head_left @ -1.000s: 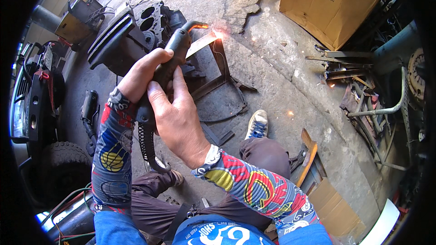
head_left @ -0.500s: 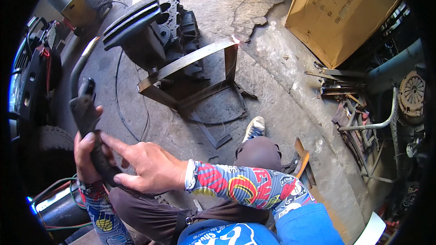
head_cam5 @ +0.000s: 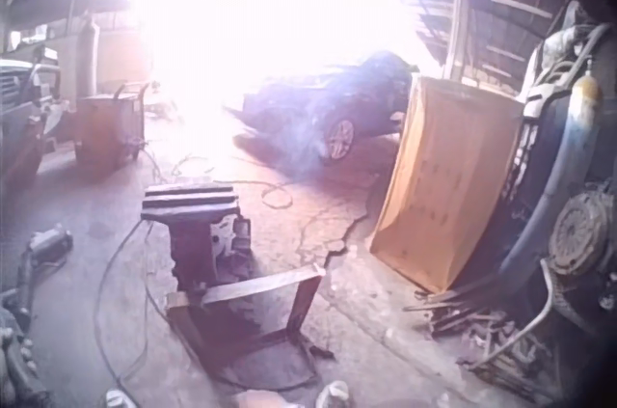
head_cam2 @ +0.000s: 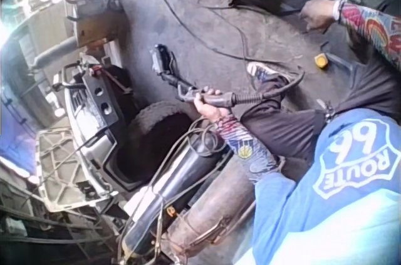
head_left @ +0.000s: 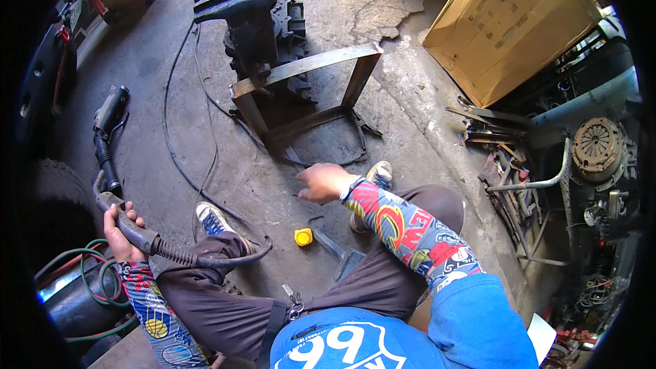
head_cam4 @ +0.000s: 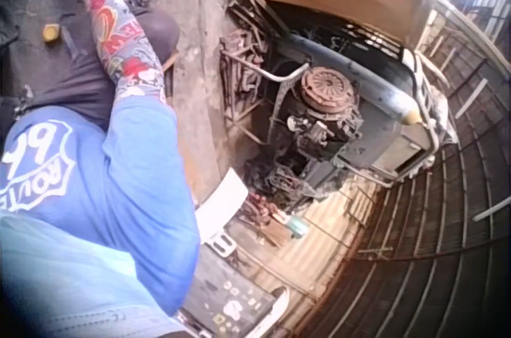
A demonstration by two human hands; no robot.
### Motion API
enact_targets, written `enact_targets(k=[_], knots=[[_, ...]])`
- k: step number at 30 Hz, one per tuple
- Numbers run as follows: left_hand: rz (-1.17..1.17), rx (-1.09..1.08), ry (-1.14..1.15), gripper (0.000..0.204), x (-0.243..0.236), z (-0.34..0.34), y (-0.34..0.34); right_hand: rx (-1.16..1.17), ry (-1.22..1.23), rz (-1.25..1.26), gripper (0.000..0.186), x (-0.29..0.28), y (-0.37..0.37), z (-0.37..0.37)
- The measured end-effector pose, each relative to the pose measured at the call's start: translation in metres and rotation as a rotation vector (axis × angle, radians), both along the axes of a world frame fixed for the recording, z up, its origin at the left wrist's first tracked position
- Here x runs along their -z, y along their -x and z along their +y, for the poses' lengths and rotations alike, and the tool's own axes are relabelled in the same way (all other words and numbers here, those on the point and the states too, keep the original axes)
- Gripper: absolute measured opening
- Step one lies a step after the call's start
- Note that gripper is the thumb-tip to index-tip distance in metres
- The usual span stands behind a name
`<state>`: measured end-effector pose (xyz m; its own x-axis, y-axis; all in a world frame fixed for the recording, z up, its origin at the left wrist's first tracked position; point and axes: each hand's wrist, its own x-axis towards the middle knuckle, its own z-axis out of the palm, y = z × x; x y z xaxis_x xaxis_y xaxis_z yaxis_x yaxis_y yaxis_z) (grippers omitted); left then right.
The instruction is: The person welds a rectangular metal frame using a handheld welding torch, creating bright sparks. They position and reposition the frame on the floor, then weld multiple joints to assemble the structure.
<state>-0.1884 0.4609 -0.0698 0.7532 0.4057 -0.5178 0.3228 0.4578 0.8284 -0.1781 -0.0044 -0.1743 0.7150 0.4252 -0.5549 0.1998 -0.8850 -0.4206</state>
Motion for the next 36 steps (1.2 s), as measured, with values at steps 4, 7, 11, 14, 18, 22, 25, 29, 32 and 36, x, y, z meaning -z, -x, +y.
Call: enact_targets(k=[4, 7, 11, 14, 18, 22, 25, 29, 32, 36], knots=[[-0.044, 0.005, 0.061, 0.042, -0.015, -0.028, 0.007, 0.23, 0.224, 0.166, 0.05, 0.064, -0.02, -0.059], [-0.057, 0.019, 0.058, 0.04, -0.012, -0.048, 0.011, 0.478, 0.213, 0.041, 0.053, 0.097, -0.035, -0.126], [-0.034, -0.01, -0.009, 0.036, -0.007, -0.054, 0.006, 0.789, 0.199, -0.118, 0.06, 0.13, -0.066, -0.183], [0.01, -0.097, -0.042, 0.036, -0.004, -0.052, -0.007, 0.865, 0.155, -0.2, 0.076, 0.148, -0.1, -0.209], [0.001, -0.127, -0.08, 0.03, -0.001, -0.058, -0.023, 0.917, -0.053, -0.407, 0.082, 0.169, -0.138, -0.225], [0.002, -0.103, -0.094, 0.028, -0.001, -0.072, -0.04, 0.721, -0.147, -0.632, 0.066, 0.188, -0.173, -0.237], [0.013, -0.089, -0.085, 0.028, 0.0, -0.083, -0.052, 0.762, -0.43, -0.624, 0.046, 0.205, -0.192, -0.232], [0.014, -0.073, -0.076, 0.027, 0.0, -0.091, -0.058, 0.797, -0.868, -0.573, 0.029, 0.22, -0.201, -0.223], [0.003, -0.041, -0.058, 0.028, 0.001, -0.092, -0.058, 0.778, -0.837, -0.538, 0.029, 0.217, -0.201, -0.228], [-0.013, -0.035, -0.043, 0.028, -0.003, -0.089, -0.056, 0.771, -0.684, -0.562, 0.026, 0.199, -0.186, -0.227]])
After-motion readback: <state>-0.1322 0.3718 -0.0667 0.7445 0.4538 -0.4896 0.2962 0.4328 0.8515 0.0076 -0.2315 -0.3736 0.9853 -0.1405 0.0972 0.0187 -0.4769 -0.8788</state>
